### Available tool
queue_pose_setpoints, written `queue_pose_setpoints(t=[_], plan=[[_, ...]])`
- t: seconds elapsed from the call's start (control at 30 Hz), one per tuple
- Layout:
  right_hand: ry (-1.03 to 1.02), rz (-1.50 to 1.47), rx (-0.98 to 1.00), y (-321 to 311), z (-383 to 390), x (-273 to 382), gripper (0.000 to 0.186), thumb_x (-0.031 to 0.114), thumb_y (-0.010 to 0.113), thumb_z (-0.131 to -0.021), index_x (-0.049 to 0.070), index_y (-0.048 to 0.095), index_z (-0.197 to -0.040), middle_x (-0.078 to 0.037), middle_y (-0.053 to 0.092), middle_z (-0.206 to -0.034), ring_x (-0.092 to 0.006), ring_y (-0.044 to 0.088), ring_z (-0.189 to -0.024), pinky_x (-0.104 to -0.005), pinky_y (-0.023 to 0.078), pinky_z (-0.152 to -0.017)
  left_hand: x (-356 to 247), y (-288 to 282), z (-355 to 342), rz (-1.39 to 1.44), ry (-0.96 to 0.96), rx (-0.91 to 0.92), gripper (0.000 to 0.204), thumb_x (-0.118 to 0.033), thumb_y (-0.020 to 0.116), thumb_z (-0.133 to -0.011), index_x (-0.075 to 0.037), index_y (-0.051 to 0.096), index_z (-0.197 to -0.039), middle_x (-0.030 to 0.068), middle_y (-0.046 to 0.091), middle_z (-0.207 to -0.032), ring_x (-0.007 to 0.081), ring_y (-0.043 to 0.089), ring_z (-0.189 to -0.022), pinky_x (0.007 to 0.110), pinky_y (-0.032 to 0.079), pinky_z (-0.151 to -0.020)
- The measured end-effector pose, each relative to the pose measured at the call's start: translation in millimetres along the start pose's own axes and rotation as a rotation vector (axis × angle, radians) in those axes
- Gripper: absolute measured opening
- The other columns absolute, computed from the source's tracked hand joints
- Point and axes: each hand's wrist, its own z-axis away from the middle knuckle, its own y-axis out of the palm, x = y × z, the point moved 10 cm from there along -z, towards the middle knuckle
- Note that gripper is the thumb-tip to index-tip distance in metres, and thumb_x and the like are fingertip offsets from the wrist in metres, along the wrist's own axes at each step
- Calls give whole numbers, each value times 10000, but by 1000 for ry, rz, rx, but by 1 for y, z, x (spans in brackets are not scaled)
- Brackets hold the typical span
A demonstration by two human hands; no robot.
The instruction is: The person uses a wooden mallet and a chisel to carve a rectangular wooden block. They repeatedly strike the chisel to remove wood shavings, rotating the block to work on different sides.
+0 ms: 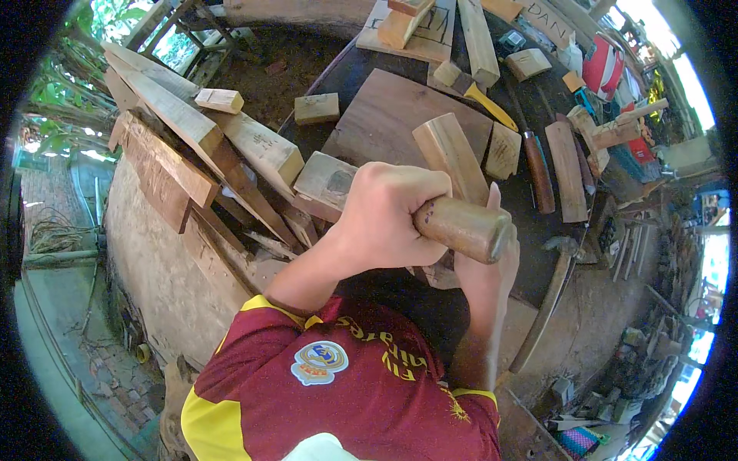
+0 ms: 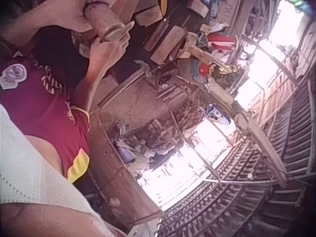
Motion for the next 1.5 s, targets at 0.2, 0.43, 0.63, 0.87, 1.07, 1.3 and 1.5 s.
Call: queue_pose_setpoints(t=[0.2, 0.43, 0.63, 0.87, 1.07, 1.3, 1.5], plan=[[47, -15, 39, -2, 0, -1, 812, 89, 710, -738, 59, 355, -1467, -160, 634, -1005, -355, 614, -934, -441, 492, -775, 0, 3, 0, -21, -7, -11, 212, -83, 688, -511, -68, 514, -630, 129, 478, -565, 348, 528, -530, 382, 419, -484], [37, 51, 85, 5, 3, -7, 839, 28, 698, -672, 63, 375, -1445, -179, 600, -1106, -370, 579, -1002, -469, 465, -844, 4, -1, -3, 5, -36, -27, 213, -90, 693, -508, -58, 529, -641, 133, 485, -569, 349, 533, -536, 365, 419, -486], [119, 181, 167, 4, 7, -7, 697, 37, 695, -638, 42, 467, -1296, -201, 553, -1155, -401, 523, -1075, -474, 434, -908, 11, -7, -4, 49, -59, -84, 220, -93, 689, -505, -34, 546, -661, 151, 492, -584, 366, 525, -543, 345, 414, -490], [82, -27, -4, -26, 2, -1, 655, 69, 701, -655, -16, 466, -1260, -232, 546, -1153, -431, 516, -1081, -475, 429, -926, 15, -7, -6, 35, -100, -77, 193, -79, 689, -542, -18, 529, -632, 160, 468, -577, 369, 467, -530, 322, 402, -492], [346, -432, -505, -116, 33, -79, 654, 53, 754, -743, -33, 463, -1322, -181, 573, -1221, -265, 587, -1083, -405, 478, -935, 14, -11, -6, 68, -80, -130, 185, -76, 684, -559, -16, 523, -627, 163, 436, -560, 368, 412, -522, 321, 394, -486], [406, -631, -1132, -225, 72, -83, 731, 98, 830, -707, -12, 457, -1326, -186, 562, -1243, -274, 594, -1060, -441, 561, -851, 13, -16, -8, 40, -87, -154, 171, -81, 675, -572, -16, 525, -619, 179, 432, -566, 387, 417, -539, 329, 402, -491], [110, -76, -682, -145, 43, -2, 750, 85, 799, -708, -4, 436, -1359, -243, 537, -1288, -278, 581, -1127, -402, 502, -916, 12, -9, -9, -31, -74, -118, 159, -113, 672, -560, -34, 549, -622, 184, 500, -577, 401, 513, -577, 378, 442, -529]])
